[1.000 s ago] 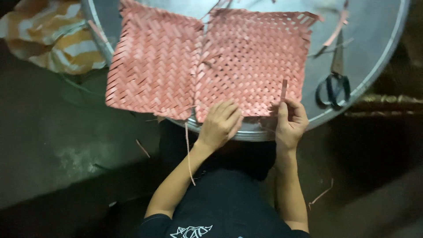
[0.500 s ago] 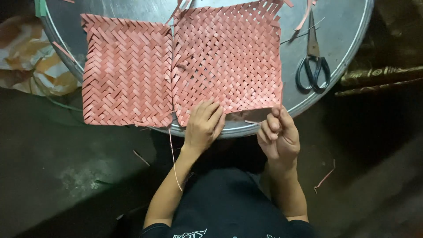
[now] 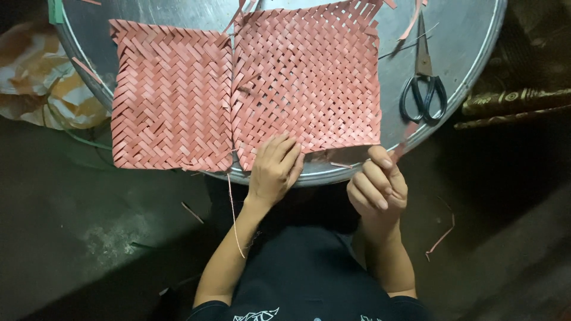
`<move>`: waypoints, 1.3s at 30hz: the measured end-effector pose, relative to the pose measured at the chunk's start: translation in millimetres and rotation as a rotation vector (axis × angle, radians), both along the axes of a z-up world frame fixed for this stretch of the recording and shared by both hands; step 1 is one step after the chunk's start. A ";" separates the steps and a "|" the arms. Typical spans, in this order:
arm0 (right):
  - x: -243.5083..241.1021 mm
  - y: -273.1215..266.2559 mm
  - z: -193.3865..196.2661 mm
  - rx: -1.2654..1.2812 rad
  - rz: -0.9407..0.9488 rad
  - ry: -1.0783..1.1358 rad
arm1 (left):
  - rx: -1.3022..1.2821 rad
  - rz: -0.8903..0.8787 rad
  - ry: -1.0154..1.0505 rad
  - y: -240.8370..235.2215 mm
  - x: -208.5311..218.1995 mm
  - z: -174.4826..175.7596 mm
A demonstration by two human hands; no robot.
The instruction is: The person is weaving the edges of pink plastic mats by tucking the loose ends of the strips back into the weave.
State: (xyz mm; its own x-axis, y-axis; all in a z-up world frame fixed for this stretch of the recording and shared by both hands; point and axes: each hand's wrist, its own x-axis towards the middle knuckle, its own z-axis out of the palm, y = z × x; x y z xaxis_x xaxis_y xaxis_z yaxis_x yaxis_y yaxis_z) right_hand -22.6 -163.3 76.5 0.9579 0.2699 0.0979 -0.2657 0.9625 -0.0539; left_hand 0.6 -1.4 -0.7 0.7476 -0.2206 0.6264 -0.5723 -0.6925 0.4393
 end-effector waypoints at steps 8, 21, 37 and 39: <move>1.3 -6.3 -5.6 0.046 -0.017 -0.114 | 0.015 0.003 0.012 1.0 -1.1 0.9; -4.3 -9.3 -14.9 -0.047 -0.108 -0.104 | -0.005 0.020 0.028 0.9 -1.9 -4.6; -89.6 -71.8 -93.7 -0.099 -0.519 -1.507 | 0.079 -0.072 0.071 9.8 -1.7 14.3; -112.7 -90.1 -134.9 -0.129 -0.531 -1.430 | 0.080 -0.067 0.069 10.1 -2.4 14.4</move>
